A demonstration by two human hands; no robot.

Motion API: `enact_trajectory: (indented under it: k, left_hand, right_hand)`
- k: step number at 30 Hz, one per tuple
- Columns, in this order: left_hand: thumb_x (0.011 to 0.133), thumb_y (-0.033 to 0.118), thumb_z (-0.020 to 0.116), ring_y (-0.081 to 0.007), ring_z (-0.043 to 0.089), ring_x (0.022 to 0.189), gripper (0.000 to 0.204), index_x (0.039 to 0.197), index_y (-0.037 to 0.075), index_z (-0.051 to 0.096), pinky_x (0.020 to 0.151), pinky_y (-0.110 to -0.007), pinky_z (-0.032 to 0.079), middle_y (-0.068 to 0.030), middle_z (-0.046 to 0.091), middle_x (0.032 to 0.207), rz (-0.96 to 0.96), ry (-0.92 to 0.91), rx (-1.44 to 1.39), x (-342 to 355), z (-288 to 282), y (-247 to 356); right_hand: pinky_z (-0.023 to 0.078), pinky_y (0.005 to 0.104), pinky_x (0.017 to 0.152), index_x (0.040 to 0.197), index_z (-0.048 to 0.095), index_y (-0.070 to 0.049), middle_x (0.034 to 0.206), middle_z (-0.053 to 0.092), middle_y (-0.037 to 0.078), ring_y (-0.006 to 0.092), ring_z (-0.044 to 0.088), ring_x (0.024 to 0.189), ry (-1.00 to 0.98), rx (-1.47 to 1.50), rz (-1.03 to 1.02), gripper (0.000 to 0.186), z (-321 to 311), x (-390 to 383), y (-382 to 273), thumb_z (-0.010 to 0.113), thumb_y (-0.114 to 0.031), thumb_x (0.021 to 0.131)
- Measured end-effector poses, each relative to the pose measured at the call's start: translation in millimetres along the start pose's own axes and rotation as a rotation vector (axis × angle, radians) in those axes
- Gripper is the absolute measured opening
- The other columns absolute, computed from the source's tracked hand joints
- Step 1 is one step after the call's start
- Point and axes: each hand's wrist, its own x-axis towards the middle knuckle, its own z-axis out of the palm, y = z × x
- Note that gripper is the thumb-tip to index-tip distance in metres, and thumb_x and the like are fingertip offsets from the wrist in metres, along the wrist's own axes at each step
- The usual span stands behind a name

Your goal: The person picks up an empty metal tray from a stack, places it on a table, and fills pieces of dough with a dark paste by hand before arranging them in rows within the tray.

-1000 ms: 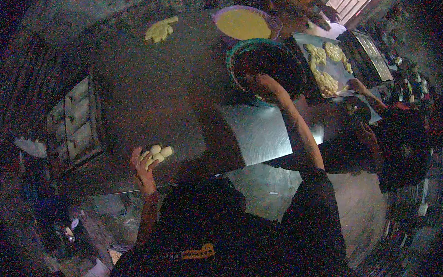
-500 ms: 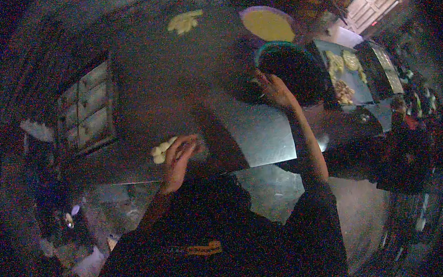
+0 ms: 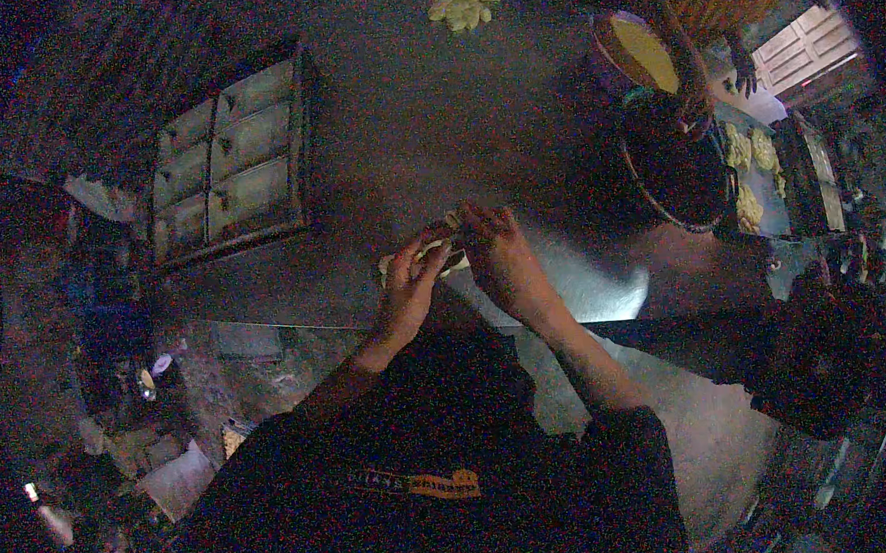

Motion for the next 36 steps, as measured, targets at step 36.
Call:
enact_trajectory:
  k: [36]
  left_hand:
    - [0.097,0.023,0.062,-0.0220,0.064,0.110,0.035,0.124,0.001,0.055,0.090,-0.038,0.059,-0.0110,0.063,0.116,-0.397,-0.358,-0.467,15,27,3]
  right_hand:
    - [0.054,0.0387,0.082,0.101,0.070,-0.004,0.093,0.069,0.014,0.0330,0.066,0.089,-0.215,0.879,0.187,0.026,-43,-35,61,0.074,-0.004,0.076]
